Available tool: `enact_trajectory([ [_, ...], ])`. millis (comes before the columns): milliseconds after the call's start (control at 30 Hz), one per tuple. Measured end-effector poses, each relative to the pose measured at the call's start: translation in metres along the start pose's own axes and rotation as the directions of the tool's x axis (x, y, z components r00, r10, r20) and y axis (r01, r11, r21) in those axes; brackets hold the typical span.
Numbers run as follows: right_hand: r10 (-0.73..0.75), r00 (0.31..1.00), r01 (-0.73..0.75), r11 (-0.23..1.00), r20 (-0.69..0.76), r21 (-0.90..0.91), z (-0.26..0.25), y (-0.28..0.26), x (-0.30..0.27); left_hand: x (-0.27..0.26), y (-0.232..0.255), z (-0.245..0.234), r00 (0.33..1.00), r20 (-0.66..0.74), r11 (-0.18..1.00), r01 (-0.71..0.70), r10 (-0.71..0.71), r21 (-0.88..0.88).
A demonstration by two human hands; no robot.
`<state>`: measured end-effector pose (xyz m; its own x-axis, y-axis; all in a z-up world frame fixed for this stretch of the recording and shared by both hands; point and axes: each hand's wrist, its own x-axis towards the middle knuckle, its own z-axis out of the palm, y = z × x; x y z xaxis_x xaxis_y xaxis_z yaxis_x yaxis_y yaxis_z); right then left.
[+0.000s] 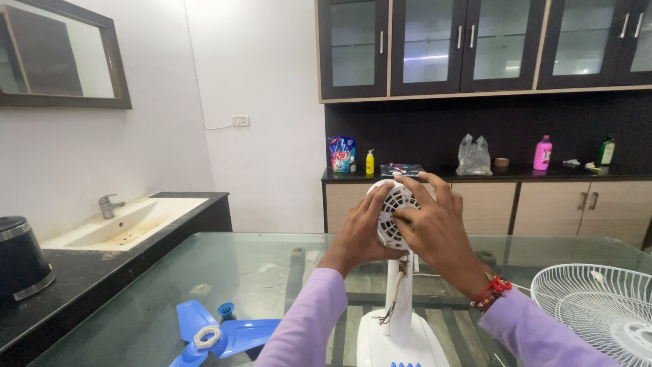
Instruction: The person assembles a table fan by attaching the motor housing to the base, securing it with a screwdriver, and then fitting the front wire cage. The person uses a screwdriver to tighten screws and aligns the cage with the motor shaft.
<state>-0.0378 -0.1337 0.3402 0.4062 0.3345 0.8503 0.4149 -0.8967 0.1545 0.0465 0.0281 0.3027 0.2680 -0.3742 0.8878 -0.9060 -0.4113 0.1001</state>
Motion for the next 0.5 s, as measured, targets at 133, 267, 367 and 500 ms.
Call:
enact_trajectory([
  [133, 0.051, 0.998, -0.049, 0.997, 0.026, -0.057, 0.001, -0.003, 0.007, 0.000, 0.001, -0.001, 1.000, -0.007, 1.000, -0.013, 0.013, -0.016],
  [267, 0.042, 0.999, -0.040, 0.995, 0.009, -0.093, 0.001, -0.009, 0.011, -0.001, 0.001, -0.001, 1.000, -0.017, 1.000, -0.015, 0.015, -0.017],
  [367, 0.073, 0.997, -0.071, 0.984, 0.003, -0.165, 0.000, -0.016, 0.013, -0.002, 0.002, 0.000, 1.000, -0.027, 1.000, -0.009, 0.009, -0.019],
  [500, 0.185, 0.982, -0.175, 0.964, 0.033, -0.198, -0.003, -0.018, 0.018, -0.002, 0.001, 0.000, 1.000, -0.024, 1.000, -0.015, 0.014, -0.028],
])
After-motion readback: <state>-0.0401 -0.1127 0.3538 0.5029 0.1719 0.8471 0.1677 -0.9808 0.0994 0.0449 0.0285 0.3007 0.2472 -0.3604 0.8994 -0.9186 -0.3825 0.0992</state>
